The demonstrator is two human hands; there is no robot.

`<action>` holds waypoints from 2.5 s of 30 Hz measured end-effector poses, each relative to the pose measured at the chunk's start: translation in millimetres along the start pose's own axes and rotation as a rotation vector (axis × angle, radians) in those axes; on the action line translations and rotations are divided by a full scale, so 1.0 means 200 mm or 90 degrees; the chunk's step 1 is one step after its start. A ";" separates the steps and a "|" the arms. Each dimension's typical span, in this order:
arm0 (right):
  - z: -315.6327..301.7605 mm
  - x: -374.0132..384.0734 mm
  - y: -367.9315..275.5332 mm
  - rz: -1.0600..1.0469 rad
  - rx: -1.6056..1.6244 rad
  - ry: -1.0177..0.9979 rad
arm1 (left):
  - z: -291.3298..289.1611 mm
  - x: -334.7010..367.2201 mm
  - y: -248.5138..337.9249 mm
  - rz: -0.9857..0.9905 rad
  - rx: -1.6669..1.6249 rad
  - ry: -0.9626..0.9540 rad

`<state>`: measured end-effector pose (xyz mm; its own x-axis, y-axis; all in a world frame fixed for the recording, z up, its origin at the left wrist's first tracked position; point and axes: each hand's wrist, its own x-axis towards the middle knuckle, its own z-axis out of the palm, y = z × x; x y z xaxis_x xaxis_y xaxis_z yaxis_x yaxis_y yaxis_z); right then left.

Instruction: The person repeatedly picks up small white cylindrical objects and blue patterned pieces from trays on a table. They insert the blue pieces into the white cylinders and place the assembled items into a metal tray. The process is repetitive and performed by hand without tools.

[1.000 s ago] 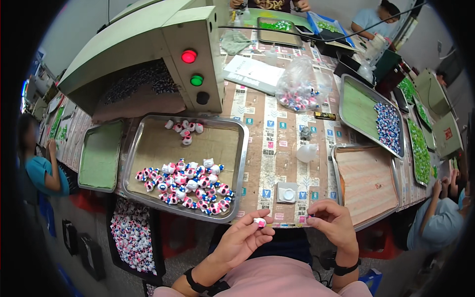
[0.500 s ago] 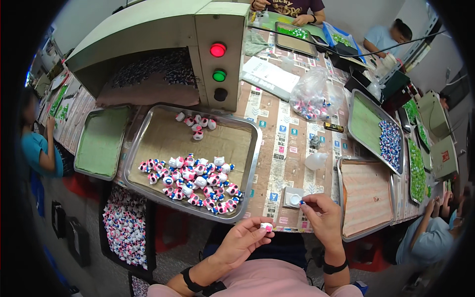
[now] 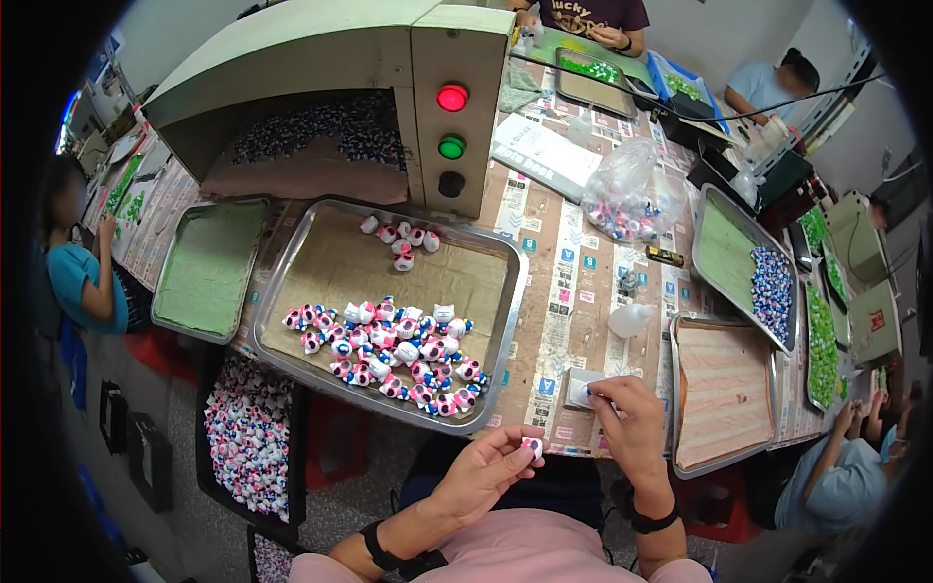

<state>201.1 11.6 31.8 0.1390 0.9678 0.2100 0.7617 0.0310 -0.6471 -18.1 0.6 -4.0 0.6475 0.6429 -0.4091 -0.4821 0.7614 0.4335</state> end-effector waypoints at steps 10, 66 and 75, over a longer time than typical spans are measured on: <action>-0.08 -0.12 -0.20 0.058 0.254 -0.092 | 0.03 0.03 -0.01 0.026 0.014 0.001; -0.05 -0.32 -0.02 0.026 0.332 -0.069 | -0.36 0.47 1.15 0.365 1.256 0.343; -0.05 -0.35 0.02 0.038 0.353 -0.070 | -0.30 0.61 1.11 0.509 1.493 0.246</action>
<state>200.6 -59.5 22.8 0.0826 0.9913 0.1023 0.3039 0.0727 -0.9499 -81.6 254.3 -6.3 0.5483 0.8021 0.2368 0.7932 -0.5885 0.1567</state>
